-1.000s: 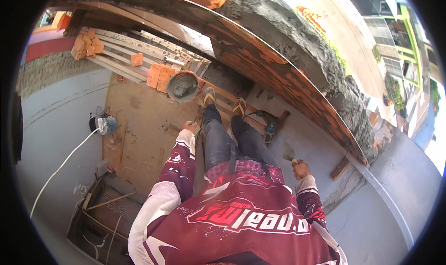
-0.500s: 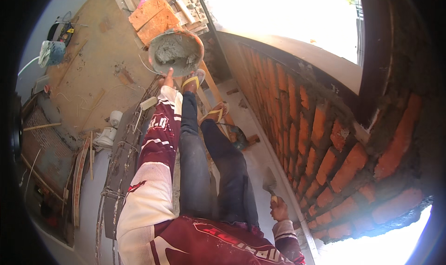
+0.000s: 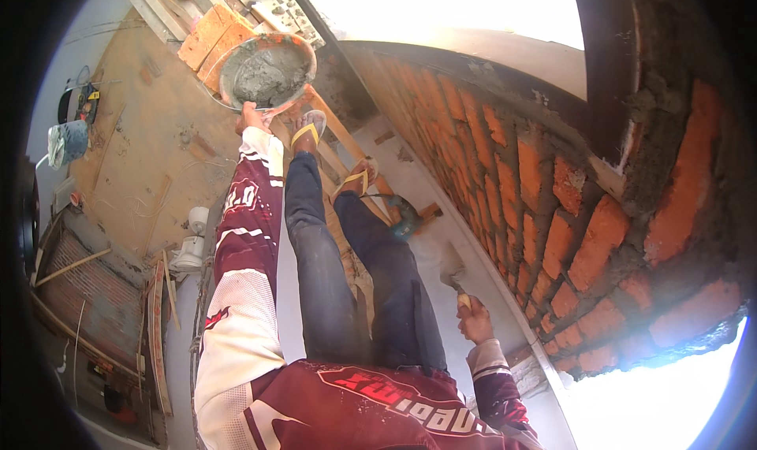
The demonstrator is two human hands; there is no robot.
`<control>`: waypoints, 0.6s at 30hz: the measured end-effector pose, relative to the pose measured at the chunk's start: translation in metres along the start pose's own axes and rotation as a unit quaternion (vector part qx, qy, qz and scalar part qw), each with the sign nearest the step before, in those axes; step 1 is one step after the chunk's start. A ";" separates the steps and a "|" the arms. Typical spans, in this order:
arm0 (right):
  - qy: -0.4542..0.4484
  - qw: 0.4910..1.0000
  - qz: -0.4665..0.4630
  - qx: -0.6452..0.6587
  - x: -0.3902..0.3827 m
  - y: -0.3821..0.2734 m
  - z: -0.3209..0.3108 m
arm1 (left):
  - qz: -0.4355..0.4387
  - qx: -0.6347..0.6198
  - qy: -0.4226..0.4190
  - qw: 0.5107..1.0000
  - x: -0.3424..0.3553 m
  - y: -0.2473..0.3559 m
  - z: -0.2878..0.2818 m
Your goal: The person scoops mortar from a bucket with a trowel and applies it to a brick wall. They then place bricks onto the mortar and adjust them by hand to align the course.
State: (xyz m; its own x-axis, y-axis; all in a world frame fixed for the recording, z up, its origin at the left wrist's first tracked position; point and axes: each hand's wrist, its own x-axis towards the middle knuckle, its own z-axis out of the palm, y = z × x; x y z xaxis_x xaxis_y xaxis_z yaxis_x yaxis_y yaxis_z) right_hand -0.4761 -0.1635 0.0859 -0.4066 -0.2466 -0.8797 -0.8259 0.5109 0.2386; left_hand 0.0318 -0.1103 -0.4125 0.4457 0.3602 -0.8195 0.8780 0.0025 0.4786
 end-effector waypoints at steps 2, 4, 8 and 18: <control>-0.003 1.000 0.003 -0.007 -0.006 -0.003 0.004 | 0.054 0.053 0.051 0.996 -0.026 0.012 0.017; 0.015 0.996 -0.057 -0.059 -0.012 -0.009 0.007 | 0.101 0.208 0.089 0.969 -0.054 0.029 0.018; 0.102 0.939 -0.280 -0.173 -0.028 -0.040 0.013 | 0.151 0.243 0.067 0.956 -0.136 0.064 -0.031; 0.173 0.776 -0.573 -0.196 -0.132 -0.198 0.011 | 0.483 0.195 -0.161 0.838 -0.353 0.181 -0.191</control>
State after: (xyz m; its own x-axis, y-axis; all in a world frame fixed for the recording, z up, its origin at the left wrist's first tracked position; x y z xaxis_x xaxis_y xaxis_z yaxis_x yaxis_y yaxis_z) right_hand -0.2549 -0.2231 0.1509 0.6597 -0.5947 -0.4594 -0.7500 -0.4817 -0.4533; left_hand -0.0004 -0.0586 0.0237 0.9505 -0.2526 -0.1809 0.0418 -0.4728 0.8802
